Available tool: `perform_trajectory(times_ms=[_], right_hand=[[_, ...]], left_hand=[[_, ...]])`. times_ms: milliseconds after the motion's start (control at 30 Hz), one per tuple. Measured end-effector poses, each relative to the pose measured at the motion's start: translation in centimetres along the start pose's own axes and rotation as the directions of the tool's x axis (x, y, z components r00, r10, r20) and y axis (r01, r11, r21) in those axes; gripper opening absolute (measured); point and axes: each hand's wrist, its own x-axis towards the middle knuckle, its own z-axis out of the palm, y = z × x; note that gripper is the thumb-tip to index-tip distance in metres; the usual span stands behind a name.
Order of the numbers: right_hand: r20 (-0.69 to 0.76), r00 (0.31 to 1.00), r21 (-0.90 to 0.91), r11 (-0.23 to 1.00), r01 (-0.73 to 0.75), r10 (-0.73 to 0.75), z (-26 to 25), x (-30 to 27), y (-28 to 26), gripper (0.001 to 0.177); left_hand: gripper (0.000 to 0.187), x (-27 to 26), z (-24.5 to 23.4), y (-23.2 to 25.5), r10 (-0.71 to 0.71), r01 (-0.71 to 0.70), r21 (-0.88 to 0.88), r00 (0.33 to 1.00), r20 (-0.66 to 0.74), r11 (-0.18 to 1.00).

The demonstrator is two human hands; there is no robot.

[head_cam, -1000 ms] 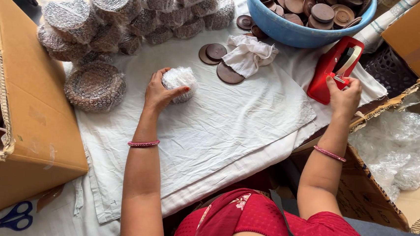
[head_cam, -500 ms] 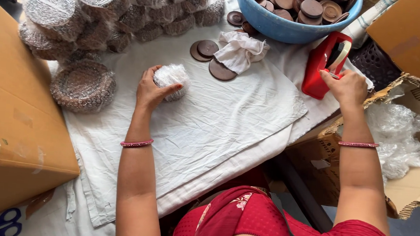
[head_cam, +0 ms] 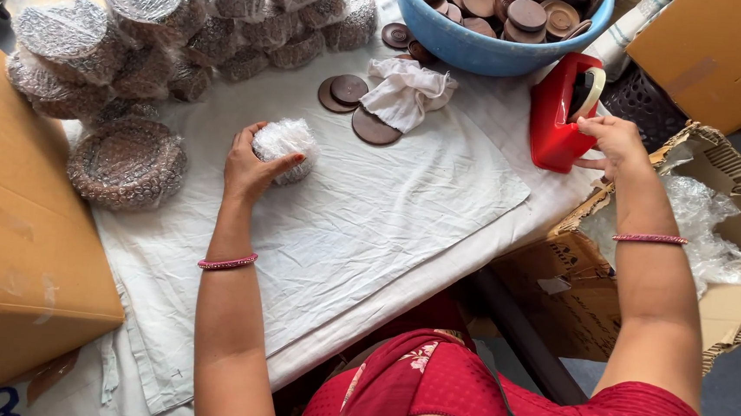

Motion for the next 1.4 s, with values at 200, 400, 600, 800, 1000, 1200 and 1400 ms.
perform_trajectory(times_ms=[200,400,600,800,1000,1200,1400], right_hand=[[0.059,0.998,0.169,0.985,-0.019,0.009,0.4,-1.6,-1.7,0.013],[-0.098,0.995,0.482,0.875,0.048,-0.001,-0.9,-1.4,-1.1,0.010],[-0.163,0.986,0.411,0.907,0.090,-0.024,-1.1,-3.7,-0.7,0.018],[-0.095,0.995,0.497,0.867,0.032,0.018,0.2,-6.1,1.4,0.018],[-0.045,0.997,0.443,0.896,-0.035,0.062,1.4,-3.8,5.7,0.022],[-0.053,0.998,0.350,0.937,-0.008,0.028,2.9,-0.7,6.8,0.022],[0.004,0.999,0.225,0.973,-0.052,0.053,1.4,1.0,7.1,0.023]], left_hand=[[0.106,-0.2,0.0,0.5,-0.049,0.049,-0.016,0.999,0.015,0.999],[0.106,-0.1,0.1,0.2,-0.034,0.034,-0.017,0.999,0.004,0.999],[0.106,0.0,0.0,0.2,-0.019,0.019,0.013,1.000,0.007,1.000],[0.110,0.1,0.2,0.2,-0.049,0.049,0.013,0.999,0.016,0.999],[0.110,0.1,0.2,0.0,-0.037,0.037,0.003,0.999,0.010,0.999],[0.111,0.1,0.3,0.3,-0.073,0.073,-0.016,0.997,0.023,0.997],[0.110,0.1,0.1,0.4,-0.067,0.067,-0.017,0.998,0.021,0.998]])
